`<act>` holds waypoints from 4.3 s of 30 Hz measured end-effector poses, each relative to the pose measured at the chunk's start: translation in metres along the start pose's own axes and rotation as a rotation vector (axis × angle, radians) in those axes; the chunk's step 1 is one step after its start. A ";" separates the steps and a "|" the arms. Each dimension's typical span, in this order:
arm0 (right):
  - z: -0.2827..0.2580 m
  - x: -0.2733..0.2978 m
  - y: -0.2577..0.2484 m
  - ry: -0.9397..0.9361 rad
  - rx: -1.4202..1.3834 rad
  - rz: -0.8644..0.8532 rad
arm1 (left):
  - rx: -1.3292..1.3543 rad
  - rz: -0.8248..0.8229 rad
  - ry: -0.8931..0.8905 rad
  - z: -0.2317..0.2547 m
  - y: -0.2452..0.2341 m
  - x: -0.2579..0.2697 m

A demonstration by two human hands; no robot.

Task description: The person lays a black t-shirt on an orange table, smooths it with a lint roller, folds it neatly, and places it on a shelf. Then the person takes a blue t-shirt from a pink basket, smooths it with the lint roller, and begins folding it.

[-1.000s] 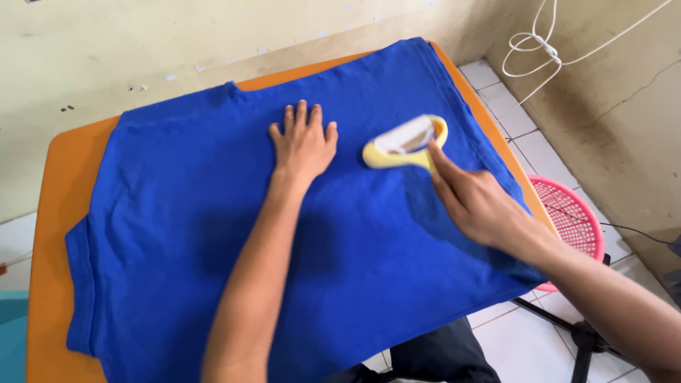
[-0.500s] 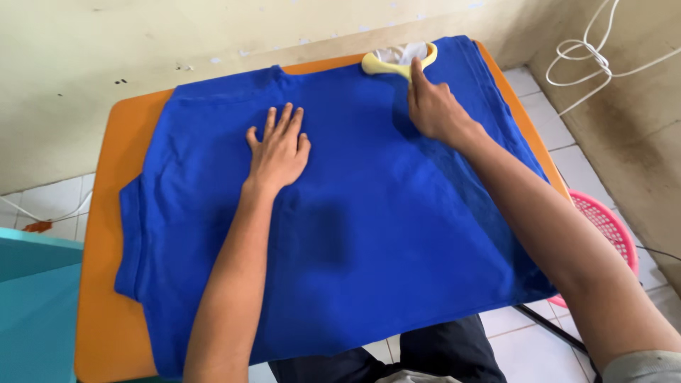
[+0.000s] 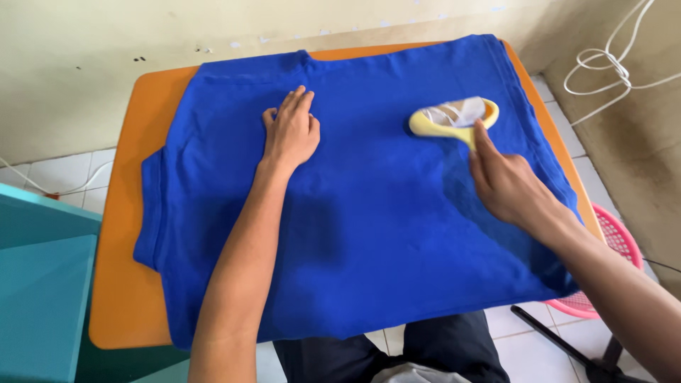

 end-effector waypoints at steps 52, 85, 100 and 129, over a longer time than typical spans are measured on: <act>-0.197 -0.093 0.057 -0.784 0.136 -0.071 | 0.235 0.217 -0.548 -0.209 -0.143 0.168; -0.210 -0.143 0.083 -0.309 0.160 -0.266 | 0.056 0.229 -0.593 -0.208 -0.141 0.164; -0.289 -0.224 0.114 -0.456 -0.014 -0.275 | 0.088 0.197 -0.600 -0.198 -0.132 0.154; -0.271 -0.230 0.108 -0.374 0.047 -0.328 | 0.005 0.111 -0.598 -0.179 -0.126 0.147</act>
Point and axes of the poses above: each hand's wrist, its own x-axis away from the middle knuckle, its own y-axis out of the palm, z = x × y, the point moved 9 cm from there along -x, towards the middle knuckle, and after that the axes turned 13 degrees about -z, right-handed, at the moved point
